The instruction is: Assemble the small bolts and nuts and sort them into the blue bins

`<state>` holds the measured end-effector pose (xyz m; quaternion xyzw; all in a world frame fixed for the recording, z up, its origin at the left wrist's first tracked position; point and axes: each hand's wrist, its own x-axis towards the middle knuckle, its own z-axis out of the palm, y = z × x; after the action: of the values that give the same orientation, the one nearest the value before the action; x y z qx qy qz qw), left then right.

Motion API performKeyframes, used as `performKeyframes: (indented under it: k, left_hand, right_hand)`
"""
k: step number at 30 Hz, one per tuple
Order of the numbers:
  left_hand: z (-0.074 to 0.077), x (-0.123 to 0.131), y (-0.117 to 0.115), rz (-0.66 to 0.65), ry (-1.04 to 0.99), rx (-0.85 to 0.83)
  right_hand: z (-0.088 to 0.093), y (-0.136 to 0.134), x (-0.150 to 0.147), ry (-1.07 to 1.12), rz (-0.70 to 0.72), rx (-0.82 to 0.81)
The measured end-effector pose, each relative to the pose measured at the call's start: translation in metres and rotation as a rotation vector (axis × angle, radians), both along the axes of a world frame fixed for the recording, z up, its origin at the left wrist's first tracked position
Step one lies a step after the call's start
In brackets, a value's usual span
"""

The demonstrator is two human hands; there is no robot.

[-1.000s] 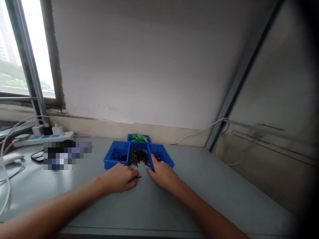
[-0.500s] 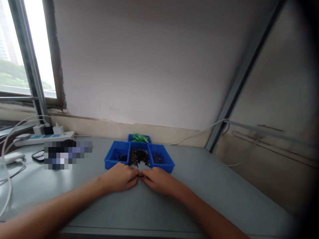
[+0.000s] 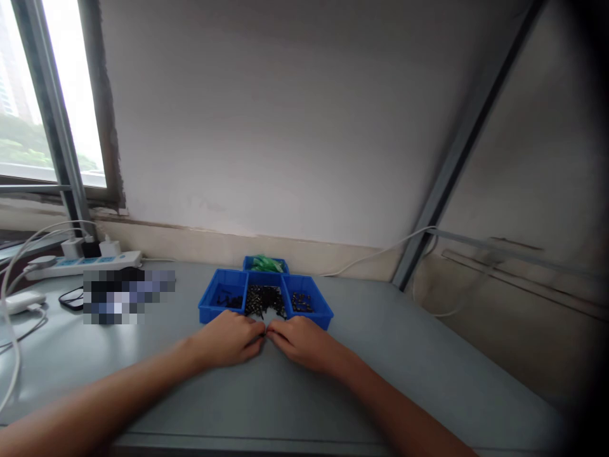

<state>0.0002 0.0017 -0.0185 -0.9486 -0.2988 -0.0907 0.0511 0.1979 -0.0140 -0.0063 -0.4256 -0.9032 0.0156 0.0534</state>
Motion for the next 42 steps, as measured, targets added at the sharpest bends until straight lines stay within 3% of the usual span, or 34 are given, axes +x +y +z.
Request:
performKeyframes:
  k: [12,42]
  left_hand:
    - [0.006,0.0,-0.003,-0.054,-0.053,0.011]
    - [0.002,0.002,-0.001,0.021,0.027,0.001]
  right_hand:
    - [-0.013,0.008,0.003,-0.053,0.03,-0.072]
    - [-0.002,0.003,0.001,0.041,0.052,0.061]
